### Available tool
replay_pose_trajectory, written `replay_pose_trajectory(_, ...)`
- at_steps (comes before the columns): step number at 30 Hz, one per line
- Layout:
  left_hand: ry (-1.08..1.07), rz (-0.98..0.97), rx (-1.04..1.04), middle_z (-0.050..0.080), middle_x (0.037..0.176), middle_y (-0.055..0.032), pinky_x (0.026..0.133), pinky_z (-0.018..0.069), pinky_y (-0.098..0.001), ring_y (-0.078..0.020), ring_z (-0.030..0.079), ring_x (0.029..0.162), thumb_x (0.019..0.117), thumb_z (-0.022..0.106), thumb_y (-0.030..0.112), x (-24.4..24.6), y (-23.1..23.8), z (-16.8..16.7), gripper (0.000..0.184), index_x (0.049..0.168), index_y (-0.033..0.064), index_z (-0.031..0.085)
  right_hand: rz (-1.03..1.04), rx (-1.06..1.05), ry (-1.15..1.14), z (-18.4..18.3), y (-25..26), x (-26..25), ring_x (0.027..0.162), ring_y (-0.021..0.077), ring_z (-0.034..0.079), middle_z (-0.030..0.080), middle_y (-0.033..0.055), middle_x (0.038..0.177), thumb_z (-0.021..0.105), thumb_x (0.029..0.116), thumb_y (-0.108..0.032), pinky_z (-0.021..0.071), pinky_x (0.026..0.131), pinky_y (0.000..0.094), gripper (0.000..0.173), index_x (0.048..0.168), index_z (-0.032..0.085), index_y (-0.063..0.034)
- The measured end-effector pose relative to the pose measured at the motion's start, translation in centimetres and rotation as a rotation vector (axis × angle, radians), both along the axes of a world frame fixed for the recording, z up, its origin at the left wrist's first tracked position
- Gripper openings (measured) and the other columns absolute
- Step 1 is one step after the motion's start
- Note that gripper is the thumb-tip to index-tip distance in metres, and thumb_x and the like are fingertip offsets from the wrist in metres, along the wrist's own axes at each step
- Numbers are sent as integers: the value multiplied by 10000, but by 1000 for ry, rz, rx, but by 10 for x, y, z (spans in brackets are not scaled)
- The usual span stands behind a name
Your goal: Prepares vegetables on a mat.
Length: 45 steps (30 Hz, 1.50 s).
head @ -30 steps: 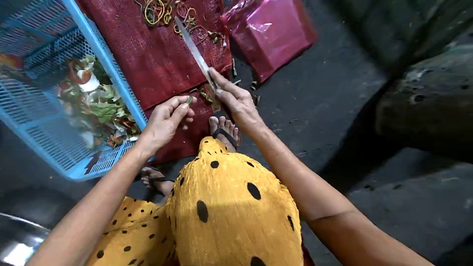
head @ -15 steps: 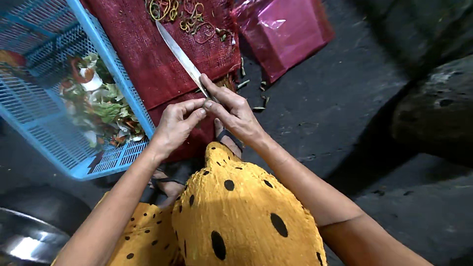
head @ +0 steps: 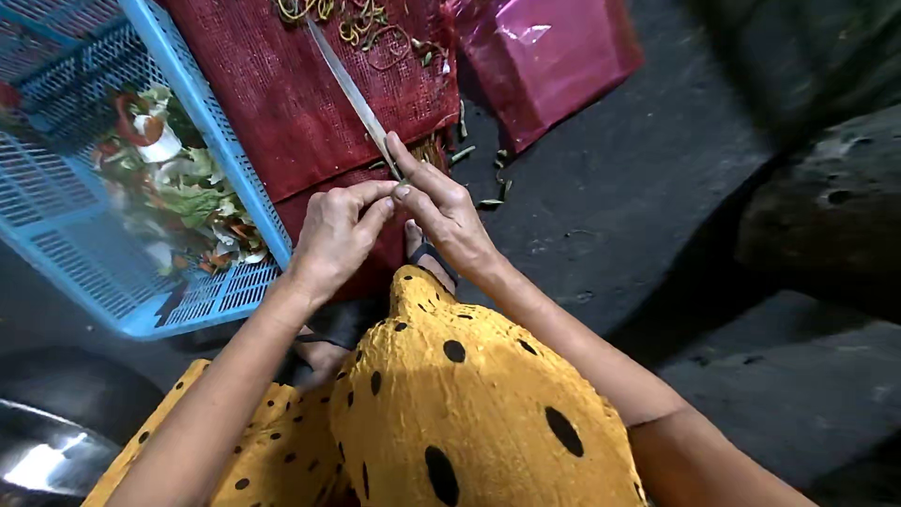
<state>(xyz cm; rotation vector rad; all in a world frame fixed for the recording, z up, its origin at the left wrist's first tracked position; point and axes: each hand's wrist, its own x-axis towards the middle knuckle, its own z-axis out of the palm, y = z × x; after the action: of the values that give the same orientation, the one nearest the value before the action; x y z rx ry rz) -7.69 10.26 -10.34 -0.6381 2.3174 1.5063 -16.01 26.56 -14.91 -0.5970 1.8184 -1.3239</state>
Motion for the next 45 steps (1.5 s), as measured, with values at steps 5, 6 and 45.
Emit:
replay_pose_trajectory(5, -26, -50, -60, 773, 969, -37, 828, 567, -310, -78, 719, 874, 1039, 588, 167, -1, 1, 0, 219, 1133, 80, 766, 20, 87, 81, 0, -1, 3, 816, 181, 602, 636, 110, 987, 440, 1082, -247, 513, 705, 362, 491, 1565, 456, -159)
replay_pose_trajectory(6, -34, -50, -50, 771, 971, -31, 830, 561, -298, -68, 712, 876, 1042, 586, 167, -3, 0, 1, 218, 1132, 81, 764, 15, 83, 92, 0, -2, 2, 792, 175, 596, 631, 104, 959, 435, 1085, -255, 511, 686, 354, 487, 1562, 462, -161)
replay_pose_trajectory(45, -437, 1004, 986, 725, 972, -84, 793, 632, -348, -188, 744, 872, 1108, 431, 211, -31, 20, -10, 263, 1217, 53, 610, -137, 50, -69, -10, 26, -14, 1016, 142, 632, 619, 124, 1285, 548, 1032, -301, 545, 849, 321, 614, 1604, 376, -159)
